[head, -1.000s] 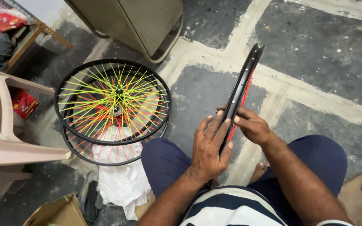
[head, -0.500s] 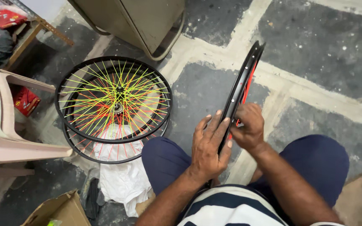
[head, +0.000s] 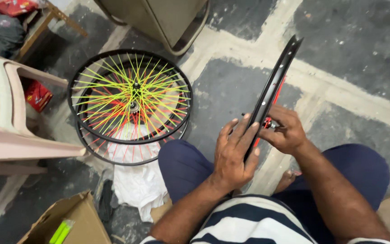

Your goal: The person sits on the floor and installs a black rim strip into a bicycle rim, pressing it into place by hand. A completed bicycle wheel with neon spokes rests nearby on the floor.

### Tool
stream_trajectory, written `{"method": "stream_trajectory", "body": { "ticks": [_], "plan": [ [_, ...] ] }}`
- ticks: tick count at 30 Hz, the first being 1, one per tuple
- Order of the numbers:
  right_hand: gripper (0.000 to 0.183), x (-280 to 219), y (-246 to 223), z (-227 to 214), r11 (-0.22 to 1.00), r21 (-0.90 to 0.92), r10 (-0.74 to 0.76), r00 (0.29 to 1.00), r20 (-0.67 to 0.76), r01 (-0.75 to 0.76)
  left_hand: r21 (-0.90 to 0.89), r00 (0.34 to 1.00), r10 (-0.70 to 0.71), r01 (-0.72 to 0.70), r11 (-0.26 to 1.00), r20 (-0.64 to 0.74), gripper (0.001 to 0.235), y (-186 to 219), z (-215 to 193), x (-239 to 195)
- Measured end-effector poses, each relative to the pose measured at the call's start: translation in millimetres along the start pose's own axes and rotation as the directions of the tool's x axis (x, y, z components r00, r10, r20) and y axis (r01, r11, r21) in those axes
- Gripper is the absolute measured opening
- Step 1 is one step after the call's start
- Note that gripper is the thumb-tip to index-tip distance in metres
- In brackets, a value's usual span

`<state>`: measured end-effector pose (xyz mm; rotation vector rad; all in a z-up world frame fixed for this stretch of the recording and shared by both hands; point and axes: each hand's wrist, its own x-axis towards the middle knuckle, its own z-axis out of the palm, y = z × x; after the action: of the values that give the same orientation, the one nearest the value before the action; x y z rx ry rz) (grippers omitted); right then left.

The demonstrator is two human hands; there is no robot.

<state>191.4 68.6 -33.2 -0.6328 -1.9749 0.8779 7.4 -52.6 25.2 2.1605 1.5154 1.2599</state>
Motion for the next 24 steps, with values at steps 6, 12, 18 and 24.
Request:
{"method": "stream_trajectory", "body": {
  "ticks": [6,12,18,24],
  "plan": [
    [0.028,-8.0,-6.7,42.6,0.848,-0.528,-0.283,0.873,-0.398,0.035,0.034,1.000,0.019,-0.019,0.999,0.007,0.054,1.3,-1.0,4.9],
    [0.023,-27.5,2.9,23.0,0.828,0.538,0.241,0.967,-0.086,-0.158,0.030,1.000,0.022,-0.021,0.999,-0.011,0.055,0.8,-2.8,2.1],
    [0.017,-30.0,7.4,31.1,0.841,0.541,0.291,0.857,-0.426,-0.016,0.007,0.999,0.039,-0.038,0.999,-0.031,0.056,-2.2,-2.2,-1.4],
    [0.022,-8.4,15.2,22.4,0.844,0.507,0.328,0.916,-0.230,-0.175,0.007,0.999,0.048,-0.048,0.999,-0.016,0.059,-3.7,2.2,-13.6]
  ]
}}
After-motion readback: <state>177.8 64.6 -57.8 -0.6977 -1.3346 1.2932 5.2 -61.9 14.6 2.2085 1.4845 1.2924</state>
